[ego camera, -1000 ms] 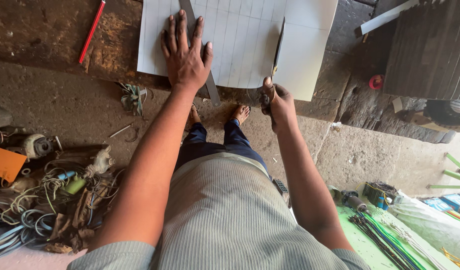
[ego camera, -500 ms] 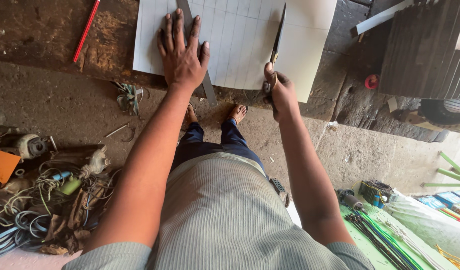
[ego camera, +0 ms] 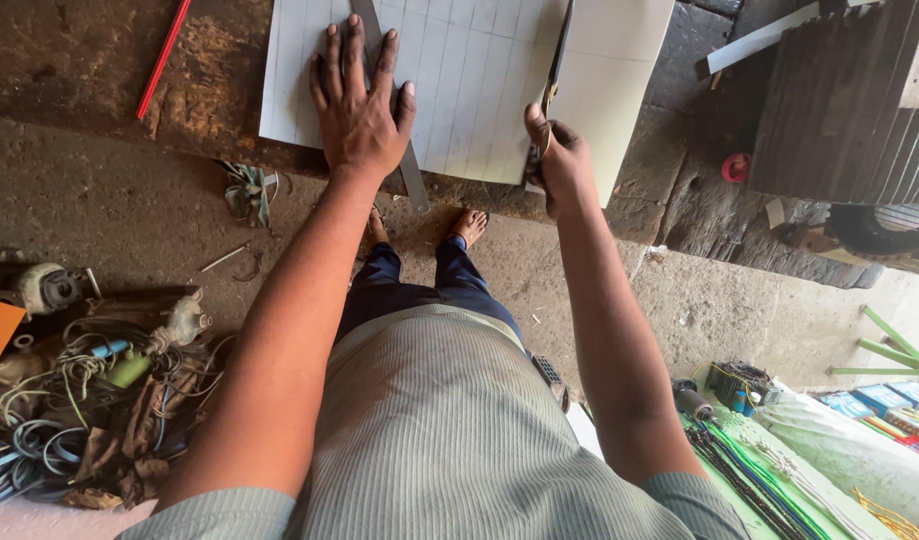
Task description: The person uses shears to cut a large sheet of white paper into narrow strips along pre-drawn lines. They hold the paper with one hand and cut with the other, then gather the cut strips on the workbench.
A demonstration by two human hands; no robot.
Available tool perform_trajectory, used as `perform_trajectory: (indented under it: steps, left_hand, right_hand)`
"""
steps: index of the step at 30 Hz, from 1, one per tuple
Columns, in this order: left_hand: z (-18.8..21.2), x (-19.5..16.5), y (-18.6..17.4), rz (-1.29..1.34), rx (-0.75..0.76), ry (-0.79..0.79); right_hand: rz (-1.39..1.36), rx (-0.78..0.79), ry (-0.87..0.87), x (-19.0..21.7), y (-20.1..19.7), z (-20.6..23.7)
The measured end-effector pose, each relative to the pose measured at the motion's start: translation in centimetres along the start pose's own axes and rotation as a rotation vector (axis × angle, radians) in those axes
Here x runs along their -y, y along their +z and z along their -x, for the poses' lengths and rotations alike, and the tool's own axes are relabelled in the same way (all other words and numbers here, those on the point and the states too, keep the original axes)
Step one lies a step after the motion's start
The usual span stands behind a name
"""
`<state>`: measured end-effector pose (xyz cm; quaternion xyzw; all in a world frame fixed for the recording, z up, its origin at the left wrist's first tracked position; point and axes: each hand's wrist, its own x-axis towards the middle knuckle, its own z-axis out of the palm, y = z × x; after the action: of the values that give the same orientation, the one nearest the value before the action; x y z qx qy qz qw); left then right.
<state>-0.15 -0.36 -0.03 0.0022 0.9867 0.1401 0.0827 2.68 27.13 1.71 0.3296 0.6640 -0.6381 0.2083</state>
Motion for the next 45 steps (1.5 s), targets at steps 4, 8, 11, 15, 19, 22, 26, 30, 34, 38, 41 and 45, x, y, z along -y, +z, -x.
perform_trajectory:
  steps: [4,8,11,15,19,22,26,30,34,38,41,45]
  left_hand:
    - [-0.1,0.1,0.1,-0.010,0.035,-0.015]
    - [-0.2,0.1,0.2,-0.012,0.051,-0.022]
    - [-0.2,0.1,0.2,-0.006,0.036,-0.014]
    - [-0.3,0.1,0.3,0.002,0.004,-0.005]
    - [-0.1,0.1,0.5,0.021,-0.018,0.003]
    - [-0.1,0.1,0.4,0.024,-0.022,0.007]
    - [-0.2,0.0,0.2,0.003,0.017,-0.009]
    - [-0.3,0.0,0.2,-0.007,0.093,-0.038]
    - [-0.4,0.0,0.2,-0.020,0.073,-0.027]
    - [-0.4,0.1,0.2,-0.011,0.053,-0.016]
    - [-0.3,0.1,0.3,0.011,0.054,-0.021]
    - [-0.2,0.1,0.5,0.019,0.032,-0.012]
  right_hand:
    - [0.030,0.041,-0.101,-0.1,-0.1,0.1]
    - [0.024,-0.026,-0.030,1.0,0.3,-0.5]
    - [0.025,-0.055,-0.014,2.2,0.7,-1.5]
    - [0.010,0.020,-0.111,2.4,0.7,-1.4]
    - [0.025,-0.016,-0.071,2.7,0.9,-1.5]
    - [0.037,-0.083,-0.007,3.7,1.3,-2.4]
    - [0.045,-0.051,-0.052,3.9,1.1,-3.1]
    - [0.035,-0.036,-0.054,3.5,0.9,-3.5]
    - [-0.020,-0.101,-0.030,4.6,1.5,-4.5]
    - [-0.047,-0.029,-0.083,5.6,1.5,-4.8]
    - [-0.030,0.005,-0.128,5.5,1.1,-4.5]
    - [0.023,-0.047,-0.091,5.8,1.3,-4.8]
